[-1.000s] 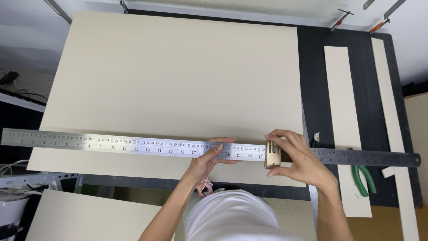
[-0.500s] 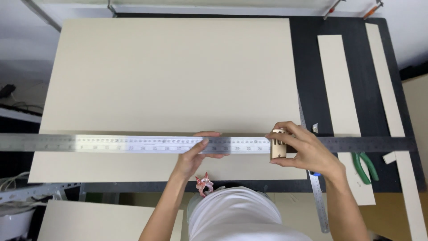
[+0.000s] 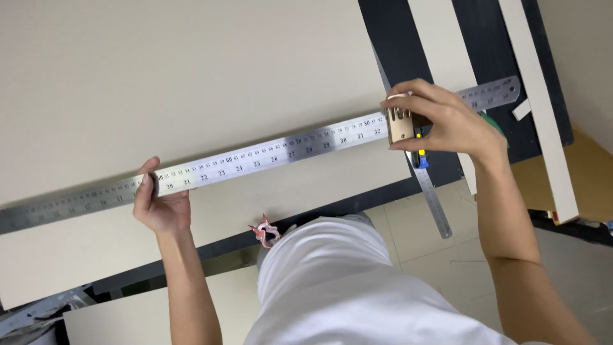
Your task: Measuring and cutting a large board using a T-square ruler and a utility knife on a workbench.
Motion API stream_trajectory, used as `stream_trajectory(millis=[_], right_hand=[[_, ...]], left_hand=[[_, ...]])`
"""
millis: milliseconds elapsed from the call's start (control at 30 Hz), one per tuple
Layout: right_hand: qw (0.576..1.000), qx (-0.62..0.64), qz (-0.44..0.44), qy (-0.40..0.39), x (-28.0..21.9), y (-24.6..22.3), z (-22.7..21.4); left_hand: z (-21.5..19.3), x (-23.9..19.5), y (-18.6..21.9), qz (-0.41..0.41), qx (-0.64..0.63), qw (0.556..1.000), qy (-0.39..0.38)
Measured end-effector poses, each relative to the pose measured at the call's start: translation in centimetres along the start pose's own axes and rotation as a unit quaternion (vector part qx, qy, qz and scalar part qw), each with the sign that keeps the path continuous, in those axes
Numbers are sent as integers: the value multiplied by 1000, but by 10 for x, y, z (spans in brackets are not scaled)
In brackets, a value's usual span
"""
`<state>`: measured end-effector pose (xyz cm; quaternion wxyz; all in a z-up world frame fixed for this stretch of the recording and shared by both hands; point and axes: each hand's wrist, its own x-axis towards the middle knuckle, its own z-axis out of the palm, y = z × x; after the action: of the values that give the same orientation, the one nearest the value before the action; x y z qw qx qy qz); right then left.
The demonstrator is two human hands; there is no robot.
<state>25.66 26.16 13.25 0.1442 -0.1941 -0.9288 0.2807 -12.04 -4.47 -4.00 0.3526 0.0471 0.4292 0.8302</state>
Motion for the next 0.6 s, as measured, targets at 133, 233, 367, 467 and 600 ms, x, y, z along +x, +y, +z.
stream_trajectory(millis=[133, 233, 367, 467, 600], right_hand=[[999, 37, -2, 27, -1, 10, 11], [999, 37, -7, 32, 1, 16, 25], [1000, 7, -2, 21, 2, 19, 38], [1000, 5, 14, 11, 0, 22, 47], [999, -31, 23, -4, 2, 12, 50]], left_hand=[[0, 6, -35, 2, -43, 994, 96], [-2, 9, -64, -14, -72, 989, 130], [-29, 18, -116, -57, -113, 980, 155], [23, 2, -112, -92, -145, 977, 128], [96, -24, -145, -194, -72, 978, 3]])
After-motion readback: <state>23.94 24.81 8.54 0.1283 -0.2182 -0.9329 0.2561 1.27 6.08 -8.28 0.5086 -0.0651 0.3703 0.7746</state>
